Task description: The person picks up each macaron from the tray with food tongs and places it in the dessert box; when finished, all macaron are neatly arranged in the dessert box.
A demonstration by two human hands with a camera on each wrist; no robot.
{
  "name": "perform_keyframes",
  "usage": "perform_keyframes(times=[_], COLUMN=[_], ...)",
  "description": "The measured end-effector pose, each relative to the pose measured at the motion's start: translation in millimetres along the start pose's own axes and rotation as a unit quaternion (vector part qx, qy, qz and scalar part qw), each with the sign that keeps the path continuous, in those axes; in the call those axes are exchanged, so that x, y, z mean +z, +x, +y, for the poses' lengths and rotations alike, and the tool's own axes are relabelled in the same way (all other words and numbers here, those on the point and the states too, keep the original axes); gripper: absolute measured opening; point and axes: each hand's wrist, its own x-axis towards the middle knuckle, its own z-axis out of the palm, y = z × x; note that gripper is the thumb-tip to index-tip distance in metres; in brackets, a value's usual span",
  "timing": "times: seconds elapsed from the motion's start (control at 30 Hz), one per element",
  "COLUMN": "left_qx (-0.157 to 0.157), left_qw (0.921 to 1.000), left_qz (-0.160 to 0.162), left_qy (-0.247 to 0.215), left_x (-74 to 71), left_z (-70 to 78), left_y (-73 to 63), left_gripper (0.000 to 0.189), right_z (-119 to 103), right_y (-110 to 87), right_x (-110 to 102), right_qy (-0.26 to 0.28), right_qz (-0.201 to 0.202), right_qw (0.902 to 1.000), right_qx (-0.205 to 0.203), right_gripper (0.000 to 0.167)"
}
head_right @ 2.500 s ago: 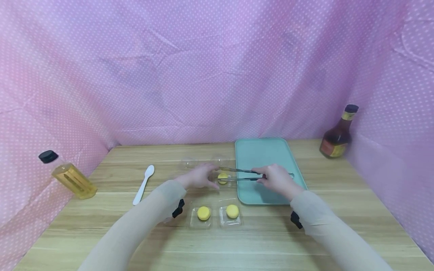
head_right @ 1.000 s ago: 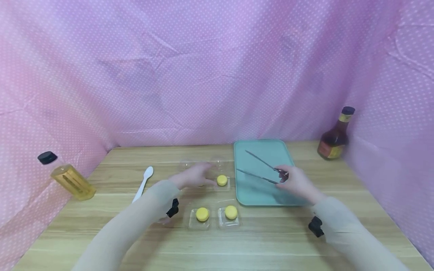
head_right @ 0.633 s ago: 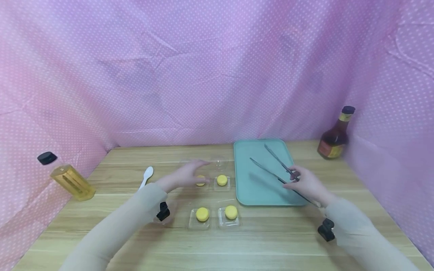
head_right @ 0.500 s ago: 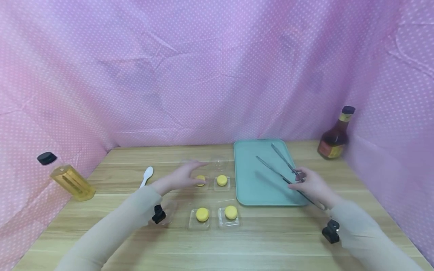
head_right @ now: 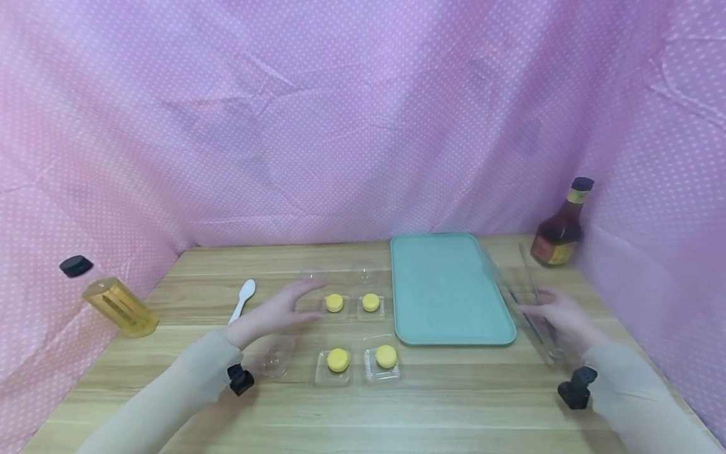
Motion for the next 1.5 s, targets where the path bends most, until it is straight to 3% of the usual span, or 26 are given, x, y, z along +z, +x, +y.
perform_keyframes(times=[0.23, 0.43, 0.57, 0.73, 1.13, 1.37, 1.5], left_qx=[0.008, -0.008, -0.021, -0.012, 0.001, 0.012, 0.012], left_qw=[0.9999, 0.9998, 0.9996, 0.9994, 0.9987, 0.9978, 0.9975], left_qz=[0.006, 0.008, 0.010, 0.024, 0.032, 0.046, 0.046], left_qy=[-0.003, 0.013, 0.016, 0.022, 0.039, 0.046, 0.052], left_x=[-5.6, -6.6, -8.6, -11.5, -11.4, -13.2, -15.2], left_z=[-4.3, -9.1, -9.9, -13.2, -21.8, -27.0, -28.6], left_y=[-21.2, -37.0, -46.9, -56.9, -70.8, -75.6, -79.8], left_gripper=[0.063, 0.062, 0.059, 0.057, 0.054, 0.055, 0.054], right_z=[10, 14, 17, 17, 17, 17, 20], right_y=[-0.2, 3.0, 4.6, 5.9, 4.9, 3.6, 2.7], right_x=[-13, -14, -13, -16, -26, -31, -34], right_qy=[0.023, 0.061, 0.027, -0.029, -0.034, -0.099, -0.070], right_qz=[-0.002, 0.001, 0.007, 0.008, -0.005, 0.009, 0.012], right_qw=[0.9991, 0.9977, 0.9995, 0.9995, 0.9992, 0.9945, 0.9973], right_qx=[0.036, 0.029, 0.017, 0.012, 0.021, 0.033, 0.020], right_gripper=[0.085, 0.074, 0.066, 0.081, 0.083, 0.084, 0.081])
